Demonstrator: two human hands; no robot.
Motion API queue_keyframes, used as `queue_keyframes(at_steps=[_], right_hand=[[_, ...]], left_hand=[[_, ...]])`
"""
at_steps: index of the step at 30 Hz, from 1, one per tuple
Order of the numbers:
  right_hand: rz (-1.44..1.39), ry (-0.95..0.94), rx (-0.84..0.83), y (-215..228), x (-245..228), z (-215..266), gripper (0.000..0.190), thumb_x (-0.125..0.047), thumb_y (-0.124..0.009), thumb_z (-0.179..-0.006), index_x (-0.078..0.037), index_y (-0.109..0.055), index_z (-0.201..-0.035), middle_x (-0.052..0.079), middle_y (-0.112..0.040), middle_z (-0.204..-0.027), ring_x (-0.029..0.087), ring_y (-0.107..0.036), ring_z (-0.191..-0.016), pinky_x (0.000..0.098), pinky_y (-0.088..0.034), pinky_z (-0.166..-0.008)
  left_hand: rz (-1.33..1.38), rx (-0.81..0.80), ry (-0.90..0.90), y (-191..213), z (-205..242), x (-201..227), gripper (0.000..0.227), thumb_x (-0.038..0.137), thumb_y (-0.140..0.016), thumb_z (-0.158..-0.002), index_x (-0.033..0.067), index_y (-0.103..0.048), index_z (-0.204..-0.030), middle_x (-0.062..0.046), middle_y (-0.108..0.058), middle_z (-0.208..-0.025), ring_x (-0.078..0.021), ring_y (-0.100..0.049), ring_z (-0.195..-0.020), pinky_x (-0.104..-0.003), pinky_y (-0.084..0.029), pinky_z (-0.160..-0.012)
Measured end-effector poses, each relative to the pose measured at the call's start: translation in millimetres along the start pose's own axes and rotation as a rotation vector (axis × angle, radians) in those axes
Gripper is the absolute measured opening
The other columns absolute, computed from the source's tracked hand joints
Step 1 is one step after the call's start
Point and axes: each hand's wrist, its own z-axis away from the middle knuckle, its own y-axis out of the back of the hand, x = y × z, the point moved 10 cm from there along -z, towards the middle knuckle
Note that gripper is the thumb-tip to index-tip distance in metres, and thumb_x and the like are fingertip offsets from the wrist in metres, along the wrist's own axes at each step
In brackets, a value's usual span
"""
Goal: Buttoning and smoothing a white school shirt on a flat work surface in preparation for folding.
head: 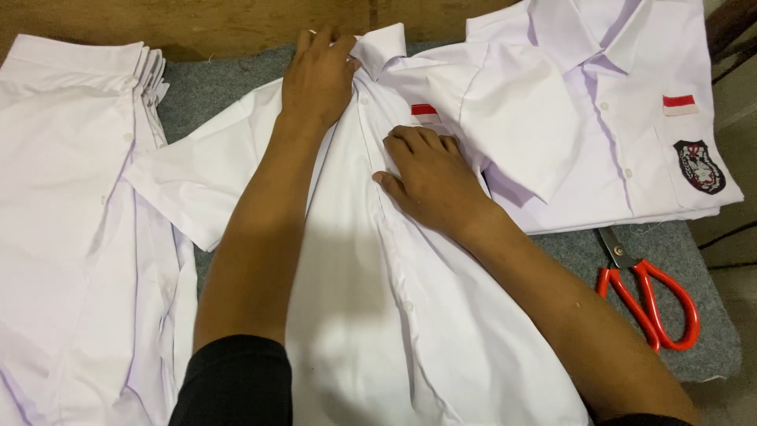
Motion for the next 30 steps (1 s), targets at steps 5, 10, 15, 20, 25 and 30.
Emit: queue_keyframes(at_steps=[5, 10, 15, 20, 25, 30], right_hand=[[-0.027, -0.001, 0.002, 3, 0, 1, 0.026, -0.026, -0.057, -0.099, -0.005, -0.056, -0.114, 0.01, -0.059, -0.127, 0.037, -0.054, -0.119, 0.0543, -0.041, -0.093], [0.023, -0.043, -0.122, -3, 2, 0, 0.04, -0.026, -0.048, -0.105, -0.004, -0.058, -0.138, 0.019, -0.057, -0.138, 0.039, -0.051, -0.135, 0.0567, -0.039, -0.106], [-0.021, -0.052, -0.112, 2, 4, 0, 0.04, -0.025, -0.05, -0.105, -0.003, -0.059, -0.137, 0.02, -0.058, -0.138, 0.042, -0.051, -0.135, 0.0584, -0.039, -0.107], [-0.143, 0.029, 0.131, 39, 11, 6, 0.021, -0.011, -0.061, -0.099, -0.001, -0.068, -0.117, 0.021, -0.068, -0.115, 0.045, -0.064, -0.114, 0.0542, -0.049, -0.097], [0.019, 0.048, 0.346, 81, 40, 22, 0.015, -0.003, -0.07, -0.097, -0.004, -0.071, -0.111, 0.015, -0.068, -0.101, 0.039, -0.067, -0.099, 0.0485, -0.054, -0.086], [0.248, -0.001, 0.496, 103, 66, 37, 0.012, -0.001, -0.067, -0.102, -0.005, -0.071, -0.112, 0.012, -0.069, -0.111, 0.039, -0.058, -0.103, 0.0492, -0.042, -0.087]], left_hand=[[0.213, -0.185, 0.048, 48, 44, 42, 0.063, 0.005, -0.063, -0.094, 0.0077, -0.036, -0.152, -0.019, -0.035, -0.151, -0.0443, -0.032, -0.136, -0.058, -0.038, -0.11], [0.238, -0.395, 0.029, 76, 113, 85, 0.056, 0.014, -0.066, -0.092, 0.0053, -0.049, -0.145, -0.019, -0.049, -0.137, -0.0459, -0.045, -0.13, -0.06, -0.041, -0.106], [0.175, -0.606, 0.13, 64, 147, 71, 0.06, 0.036, -0.06, -0.1, 0.0113, -0.045, -0.152, -0.015, -0.04, -0.156, -0.0362, -0.032, -0.148, -0.052, -0.031, -0.116], [0.152, -0.686, 0.121, 74, 154, 82, 0.063, 0.041, -0.058, -0.1, 0.014, -0.042, -0.155, -0.016, -0.033, -0.163, -0.0387, -0.026, -0.151, -0.055, -0.025, -0.119], [0.139, -0.665, 0.114, 87, 157, 57, 0.05, 0.027, -0.061, -0.098, 0.0148, -0.054, -0.146, -0.013, -0.046, -0.155, -0.0392, -0.036, -0.148, -0.058, -0.031, -0.117], [-0.083, -0.189, 0.378, 151, 153, -52, 0.042, 0.027, -0.059, -0.102, 0.0043, -0.063, -0.137, -0.024, -0.063, -0.123, -0.0503, -0.053, -0.111, -0.06, -0.042, -0.088]])
